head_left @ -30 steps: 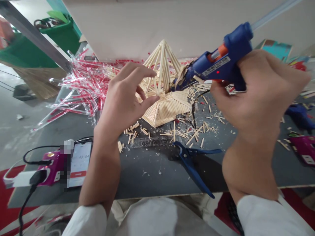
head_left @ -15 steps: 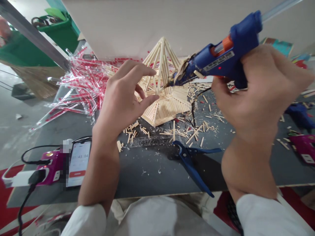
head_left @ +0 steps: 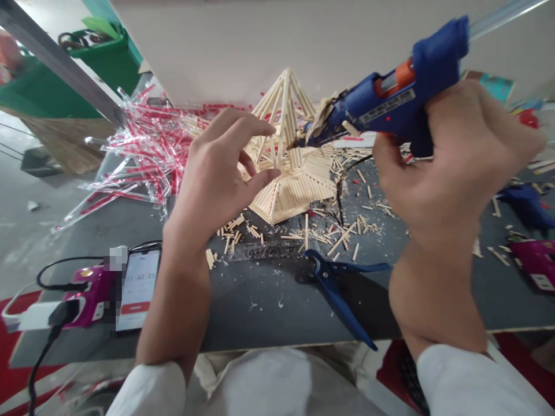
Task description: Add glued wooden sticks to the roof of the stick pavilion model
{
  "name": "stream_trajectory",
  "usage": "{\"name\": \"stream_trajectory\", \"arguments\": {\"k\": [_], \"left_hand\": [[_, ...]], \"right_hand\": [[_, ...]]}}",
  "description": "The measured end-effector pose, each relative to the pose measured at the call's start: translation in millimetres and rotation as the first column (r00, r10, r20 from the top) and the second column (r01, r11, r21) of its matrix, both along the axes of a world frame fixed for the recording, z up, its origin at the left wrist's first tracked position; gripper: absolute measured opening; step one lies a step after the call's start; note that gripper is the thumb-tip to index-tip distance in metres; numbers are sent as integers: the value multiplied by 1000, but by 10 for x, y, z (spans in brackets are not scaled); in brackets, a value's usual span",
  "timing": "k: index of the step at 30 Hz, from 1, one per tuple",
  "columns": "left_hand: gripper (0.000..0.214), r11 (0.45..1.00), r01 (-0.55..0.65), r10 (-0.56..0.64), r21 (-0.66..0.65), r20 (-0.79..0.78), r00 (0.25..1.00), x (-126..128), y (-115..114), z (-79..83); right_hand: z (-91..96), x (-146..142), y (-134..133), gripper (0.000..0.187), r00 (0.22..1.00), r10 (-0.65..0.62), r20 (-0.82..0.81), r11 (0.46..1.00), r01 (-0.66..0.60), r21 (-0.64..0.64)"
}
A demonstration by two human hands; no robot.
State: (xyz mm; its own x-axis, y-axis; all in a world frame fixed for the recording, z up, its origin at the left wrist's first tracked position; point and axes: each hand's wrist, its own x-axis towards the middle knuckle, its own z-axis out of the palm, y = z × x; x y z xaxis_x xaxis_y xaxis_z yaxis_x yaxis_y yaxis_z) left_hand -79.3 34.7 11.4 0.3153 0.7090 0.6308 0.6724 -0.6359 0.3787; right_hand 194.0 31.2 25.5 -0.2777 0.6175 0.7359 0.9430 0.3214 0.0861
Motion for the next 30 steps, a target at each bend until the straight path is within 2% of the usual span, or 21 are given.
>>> {"name": "stream_trajectory", "arguments": {"k": [9, 15, 20, 25, 30], "left_hand": [[41, 999, 10, -9, 39, -3, 1000, 12, 17, 0], [38, 999, -17, 18, -35, 27, 999, 30, -14, 32], [38, 999, -15, 17, -42, 33, 999, 26, -14, 36], [41, 999, -17, 18, -47, 22, 1000, 23, -21, 33], [42, 999, -7, 9, -50, 45, 999, 27, -19, 24]], "right_hand": [[35, -64, -13, 45, 999, -38, -28, 999, 37, -9], [25, -74, 6, 46, 996, -56, -74, 998, 57, 14], [41, -70, -5, 49, 996, -44, -80, 998, 41, -42], [21, -101, 15, 46, 996, -64, -60, 998, 64, -4], [-7, -120, 44, 46, 997, 3, -73, 998, 2, 60]]}}
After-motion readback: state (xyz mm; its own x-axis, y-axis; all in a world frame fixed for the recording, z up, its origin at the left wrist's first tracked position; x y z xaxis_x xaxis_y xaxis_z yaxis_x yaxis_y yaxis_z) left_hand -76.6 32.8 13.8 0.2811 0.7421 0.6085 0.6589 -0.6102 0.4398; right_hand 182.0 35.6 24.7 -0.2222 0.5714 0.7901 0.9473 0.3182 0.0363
